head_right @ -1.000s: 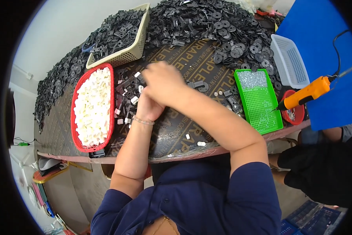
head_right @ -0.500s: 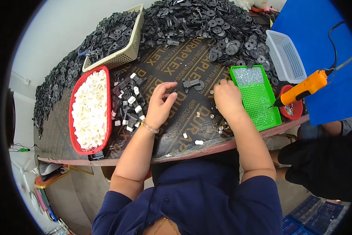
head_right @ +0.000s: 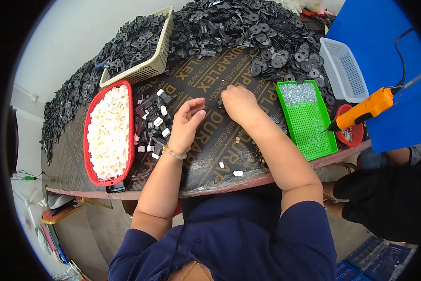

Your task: Manually assembling small black and white plastic components at a factory workbench.

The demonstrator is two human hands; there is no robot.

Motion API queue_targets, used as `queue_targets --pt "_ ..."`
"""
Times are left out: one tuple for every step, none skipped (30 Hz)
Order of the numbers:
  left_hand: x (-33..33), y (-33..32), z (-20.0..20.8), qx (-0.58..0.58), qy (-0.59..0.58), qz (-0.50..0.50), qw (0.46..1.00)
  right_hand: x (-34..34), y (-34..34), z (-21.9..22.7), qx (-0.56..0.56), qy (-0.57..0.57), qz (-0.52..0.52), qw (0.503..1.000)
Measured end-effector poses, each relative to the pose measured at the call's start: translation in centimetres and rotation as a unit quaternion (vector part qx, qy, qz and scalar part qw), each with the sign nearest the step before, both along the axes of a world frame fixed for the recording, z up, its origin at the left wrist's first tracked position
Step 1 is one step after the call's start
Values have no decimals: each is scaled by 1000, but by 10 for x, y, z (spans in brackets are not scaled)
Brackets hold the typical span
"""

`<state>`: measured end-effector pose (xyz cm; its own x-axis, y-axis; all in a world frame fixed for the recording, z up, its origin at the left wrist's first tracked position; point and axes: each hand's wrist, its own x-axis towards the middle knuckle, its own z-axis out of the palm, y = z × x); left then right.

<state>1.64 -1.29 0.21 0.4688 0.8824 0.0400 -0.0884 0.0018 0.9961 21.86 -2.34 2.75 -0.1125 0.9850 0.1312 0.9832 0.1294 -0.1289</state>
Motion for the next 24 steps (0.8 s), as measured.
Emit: queue_targets --pt "2 -2 2 25 -5 29 999 -3 0 4 1 0 4 1000" --pt "5 -3 5 51 -11 59 997 -5 -2 10 38 41 23 998" --pt "8 -4 9 53 -12 62 997 -8 -6 19 75 81 42 993" --pt "9 -6 13 20 -76 52 996 -13 -10 28 76 82 48 993" --pt "8 -7 16 -12 -140 41 989 -19 -14 37 60 152 100 981" --pt "6 -6 18 -7 -141 46 989 -23 -15 44 43 219 150 963" --pt "3 -6 19 1 -179 46 983 -27 -15 49 53 246 170 953" --pt "0 -5 19 11 -217 46 975 -31 -17 53 56 244 177 952" --pt "-3 -3 15 -35 -257 57 964 -35 -20 58 11 321 146 936" --pt "-3 -3 14 -53 -279 76 956 -38 -23 61 -33 393 113 912" --pt "-4 -2 10 -75 -282 98 951 -39 -24 57 -22 415 102 904" --pt "-2 -1 7 -101 -285 117 946 -39 -25 48 -17 410 108 905" --pt "-1 -2 13 -124 -292 114 942 -40 -27 37 59 432 81 896" --pt "-2 -1 18 -119 -295 116 941 -39 -29 29 134 451 54 881" --pt "-5 -2 21 -170 -285 104 937 -42 -34 37 151 454 63 876" --pt "-9 -3 22 -222 -275 91 931 -45 -37 40 149 455 67 875" --pt "-14 -1 16 -236 -273 62 931 -49 -39 42 167 484 92 854" --pt "-14 0 18 -235 -274 63 930 -50 -40 43 186 511 114 831" --pt "-14 0 20 -271 -286 28 919 -48 -39 40 207 473 142 844" --pt "-13 0 21 -306 -296 -8 905 -47 -39 39 206 474 143 844" --pt "-13 1 21 -297 -307 -38 903 -47 -36 38 230 426 174 858" --pt "-13 1 23 -298 -306 -36 904 -47 -34 38 253 377 204 867" --pt "-14 -1 25 -301 -327 -51 894 -43 -33 36 244 340 200 886" --pt "-14 -1 29 -304 -349 -67 884 -40 -32 34 244 341 201 886"
